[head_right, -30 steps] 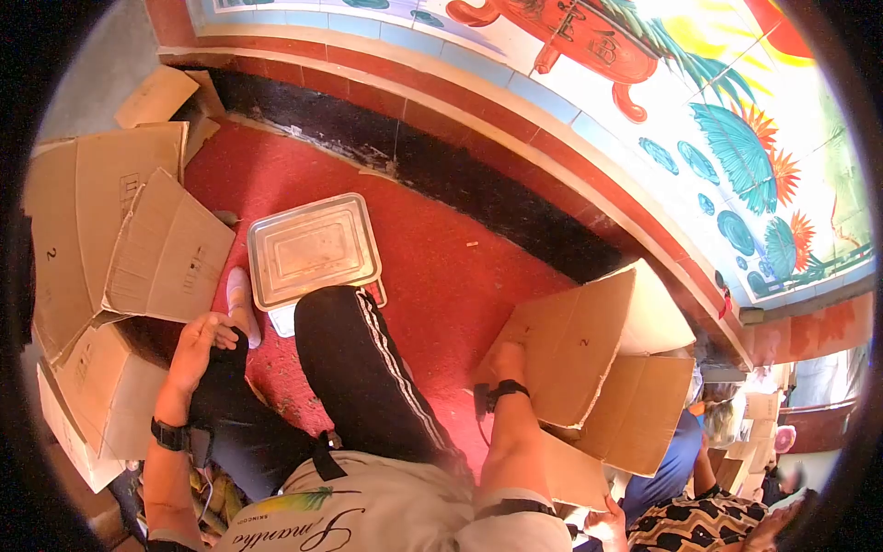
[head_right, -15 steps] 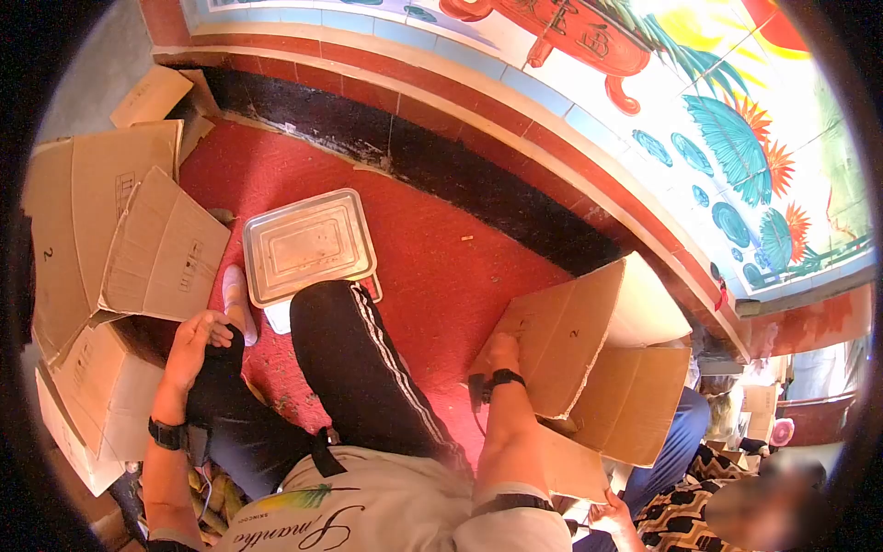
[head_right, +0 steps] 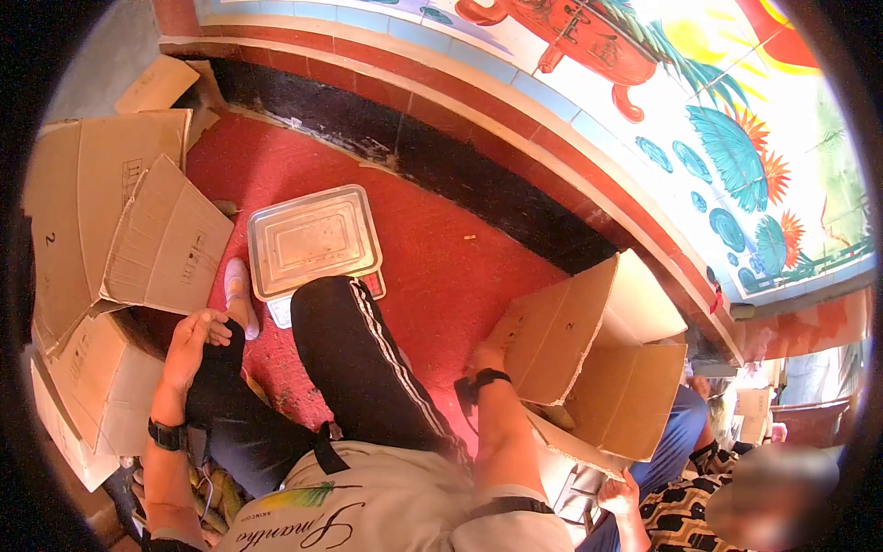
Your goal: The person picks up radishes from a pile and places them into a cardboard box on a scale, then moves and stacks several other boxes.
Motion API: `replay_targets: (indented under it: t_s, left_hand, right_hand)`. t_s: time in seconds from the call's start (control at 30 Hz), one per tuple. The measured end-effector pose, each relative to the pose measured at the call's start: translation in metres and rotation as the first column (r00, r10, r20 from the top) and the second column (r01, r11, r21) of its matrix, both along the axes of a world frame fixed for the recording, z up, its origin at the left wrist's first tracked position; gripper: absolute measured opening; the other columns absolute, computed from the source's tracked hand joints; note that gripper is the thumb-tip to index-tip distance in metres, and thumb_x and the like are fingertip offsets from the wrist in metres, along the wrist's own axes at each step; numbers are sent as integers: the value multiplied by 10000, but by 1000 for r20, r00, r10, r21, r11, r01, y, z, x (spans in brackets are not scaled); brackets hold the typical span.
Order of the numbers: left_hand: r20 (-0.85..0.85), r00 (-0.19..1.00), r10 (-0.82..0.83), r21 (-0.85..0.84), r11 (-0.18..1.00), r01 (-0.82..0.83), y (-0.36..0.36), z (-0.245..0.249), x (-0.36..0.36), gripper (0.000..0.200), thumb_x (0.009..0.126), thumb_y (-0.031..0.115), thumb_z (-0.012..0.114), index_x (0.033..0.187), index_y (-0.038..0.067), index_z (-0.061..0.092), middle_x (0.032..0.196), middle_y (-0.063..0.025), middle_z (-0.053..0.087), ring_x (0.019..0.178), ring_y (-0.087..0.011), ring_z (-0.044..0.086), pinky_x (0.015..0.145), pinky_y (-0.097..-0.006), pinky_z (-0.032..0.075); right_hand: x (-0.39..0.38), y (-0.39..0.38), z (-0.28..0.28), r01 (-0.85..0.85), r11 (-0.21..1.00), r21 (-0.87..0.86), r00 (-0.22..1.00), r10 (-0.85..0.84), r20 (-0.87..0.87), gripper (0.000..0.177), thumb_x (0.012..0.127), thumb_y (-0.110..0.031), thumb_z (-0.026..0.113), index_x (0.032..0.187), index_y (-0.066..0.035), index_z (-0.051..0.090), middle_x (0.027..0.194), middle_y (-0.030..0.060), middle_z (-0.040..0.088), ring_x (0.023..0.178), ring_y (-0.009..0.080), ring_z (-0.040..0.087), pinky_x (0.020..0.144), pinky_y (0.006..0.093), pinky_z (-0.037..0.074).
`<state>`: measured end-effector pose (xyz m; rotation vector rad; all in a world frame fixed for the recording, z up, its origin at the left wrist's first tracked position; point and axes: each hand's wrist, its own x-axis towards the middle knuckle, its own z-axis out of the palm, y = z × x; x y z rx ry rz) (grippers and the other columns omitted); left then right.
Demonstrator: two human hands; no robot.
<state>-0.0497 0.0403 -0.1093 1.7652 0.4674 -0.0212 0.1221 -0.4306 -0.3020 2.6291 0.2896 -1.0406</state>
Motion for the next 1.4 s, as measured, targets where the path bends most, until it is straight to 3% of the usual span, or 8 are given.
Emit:
replay_targets:
  t_s: [0.37, 0.53, 0.57, 0.67, 0.77, 1.13, 1.33, 1.4]
  left_hand:
    - [21, 1000, 1, -34, 999, 0, 4, -1, -6, 347, 954, 289, 402, 940, -15, 567, 775, -86, 615, 691, -140, 563, 672, -261, 454]
    - [36, 999, -3, -40, 999, 4, 4, -1, -7, 346, 954, 285, 401, 945, -18, 568, 774, -84, 611, 693, -140, 562, 677, -262, 457]
    - [48, 999, -8, -50, 999, 10, 4, -1, -7, 346, 954, 283, 401, 947, -20, 567, 773, -83, 610, 692, -140, 561, 677, -262, 458]
    - [27, 1000, -13, -46, 999, 15, 3, 0, -5, 347, 954, 282, 402, 953, -24, 566, 775, -83, 610, 693, -140, 564, 676, -260, 459]
    - [22, 1000, -16, -26, 1000, 17, 3, -1, -4, 347, 953, 281, 404, 955, -25, 566, 773, -82, 609, 696, -139, 568, 676, -259, 460]
    - [8, 997, -76, -20, 997, 76, 0, 4, -1, 345, 949, 285, 412, 960, -21, 571, 772, -86, 608, 702, -138, 566, 680, -259, 460]
    - [-2, 996, -88, -38, 995, 88, 3, 6, -4, 321, 947, 252, 412, 954, -29, 567, 775, -97, 614, 705, -142, 573, 685, -262, 468]
    - [-3, 996, -91, -52, 994, 91, 3, 5, -4, 315, 946, 243, 413, 951, -32, 567, 774, -100, 615, 707, -143, 576, 685, -263, 471]
  right_hand:
    - [-41, -26, -1, -36, 970, -242, 940, -50, -337, 300, 644, -244, 718, 918, -125, 700, 985, 140, 648, 933, 312, 612, 821, 411, 465]
    - [-91, -199, -220, -198, 980, -17, 801, 172, 573, 490, 521, -237, 802, 994, -187, 683, 1153, 90, 575, 1224, 250, 391, 1056, 444, 180]
    - [-73, -138, -108, -229, 931, -285, 973, 229, -32, 467, 526, -249, 777, 984, -250, 683, 1185, 61, 548, 1265, 240, 317, 1060, 436, 146]
    - [-70, -94, -4, -403, 885, -232, 914, 375, -155, 455, 525, -270, 769, 972, -276, 683, 1187, 50, 540, 1243, 266, 340, 1056, 460, 134]
    - [-89, -154, -76, -298, 947, -120, 947, 309, 87, 370, 611, -278, 721, 980, -274, 682, 1211, 43, 518, 1247, 258, 333, 1039, 458, 158]
    - [-145, -141, -32, -429, 855, -293, 901, 379, -214, 306, 839, -273, 465, 1084, -224, 643, 1322, 45, 443, 1299, 271, 272, 1056, 481, 136]
    - [-129, -221, -79, -55, 987, -151, 924, -7, -383, 312, 794, -231, 535, 1088, -212, 636, 1330, 41, 439, 1300, 247, 286, 1008, 508, 256]
    - [-106, -181, -7, -19, 893, -449, 835, -233, -499, 402, 706, -269, 640, 1105, -224, 621, 1271, 42, 493, 1272, 251, 330, 987, 496, 290]
